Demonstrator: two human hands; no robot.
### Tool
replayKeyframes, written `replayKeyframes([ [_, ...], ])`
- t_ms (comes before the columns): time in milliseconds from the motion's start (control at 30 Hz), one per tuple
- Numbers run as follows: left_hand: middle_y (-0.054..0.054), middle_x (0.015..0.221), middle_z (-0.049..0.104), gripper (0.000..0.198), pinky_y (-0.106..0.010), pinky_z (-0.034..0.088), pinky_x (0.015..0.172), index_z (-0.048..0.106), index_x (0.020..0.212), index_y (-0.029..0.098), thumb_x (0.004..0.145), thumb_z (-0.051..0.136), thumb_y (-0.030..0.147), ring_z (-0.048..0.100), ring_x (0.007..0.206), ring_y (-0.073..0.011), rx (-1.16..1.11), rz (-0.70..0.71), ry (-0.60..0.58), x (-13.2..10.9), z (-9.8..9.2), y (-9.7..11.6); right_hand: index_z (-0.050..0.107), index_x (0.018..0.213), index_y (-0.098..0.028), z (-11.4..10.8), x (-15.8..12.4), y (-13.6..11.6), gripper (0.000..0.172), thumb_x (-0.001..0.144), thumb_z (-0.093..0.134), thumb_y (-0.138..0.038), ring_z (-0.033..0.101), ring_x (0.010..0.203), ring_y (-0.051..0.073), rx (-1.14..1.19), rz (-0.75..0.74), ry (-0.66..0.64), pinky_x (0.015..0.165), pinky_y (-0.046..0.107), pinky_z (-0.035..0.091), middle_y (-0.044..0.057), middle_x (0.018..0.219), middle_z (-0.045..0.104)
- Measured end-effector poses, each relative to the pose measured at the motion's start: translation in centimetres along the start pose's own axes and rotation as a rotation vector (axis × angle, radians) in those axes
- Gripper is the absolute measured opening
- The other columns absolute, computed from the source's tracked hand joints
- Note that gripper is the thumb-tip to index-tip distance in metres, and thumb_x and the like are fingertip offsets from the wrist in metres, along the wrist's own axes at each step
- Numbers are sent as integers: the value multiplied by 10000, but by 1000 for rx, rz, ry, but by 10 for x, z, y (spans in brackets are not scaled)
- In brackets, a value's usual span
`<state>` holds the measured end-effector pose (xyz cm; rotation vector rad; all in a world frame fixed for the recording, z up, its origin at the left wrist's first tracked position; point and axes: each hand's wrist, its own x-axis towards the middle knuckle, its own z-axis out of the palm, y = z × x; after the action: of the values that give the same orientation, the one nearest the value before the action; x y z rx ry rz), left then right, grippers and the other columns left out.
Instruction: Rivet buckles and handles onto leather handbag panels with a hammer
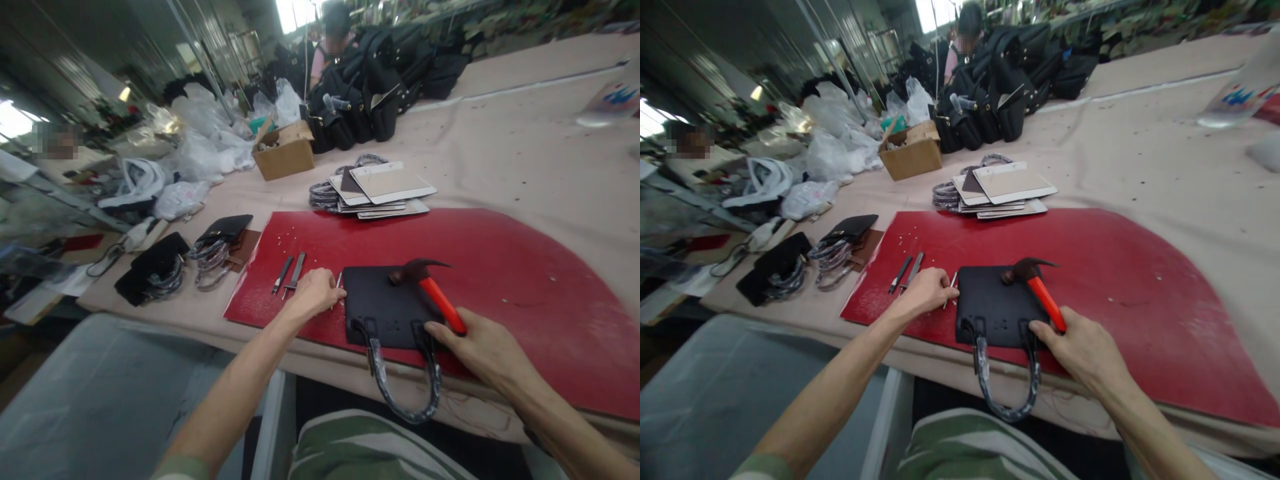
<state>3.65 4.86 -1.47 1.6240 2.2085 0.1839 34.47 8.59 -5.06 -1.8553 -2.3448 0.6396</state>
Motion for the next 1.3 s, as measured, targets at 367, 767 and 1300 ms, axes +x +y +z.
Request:
replayKeyframes([
  [367,-25,548,628,126,-292,522,563,567,690,182,705,649,277,670,549,-216,-601,-40,-31,-12,0,-7,616,912,-186,-12,-14,-18,340,916,562,-522,635,798,253,-32,34,-67,628,307,343,98,863,698],
  [767,-56,873,746,239,-266,592,693,561,902,179,848,666,387,743,798,-176,-1207,162,51,-50,71,63,623,910,-184,-12,-16,-20,354,927,572,-534,655,793,254,-45,29,-54,611,308,320,100,853,710],
  [1300,-27,875,760,53,-266,572,753,613,897,201,900,567,227,727,808,-158,-912,281,169,-56,80,63,619,896,-188,-14,-18,-19,345,924,591,-531,656,791,251,-27,19,-54,608,309,309,90,827,701],
])
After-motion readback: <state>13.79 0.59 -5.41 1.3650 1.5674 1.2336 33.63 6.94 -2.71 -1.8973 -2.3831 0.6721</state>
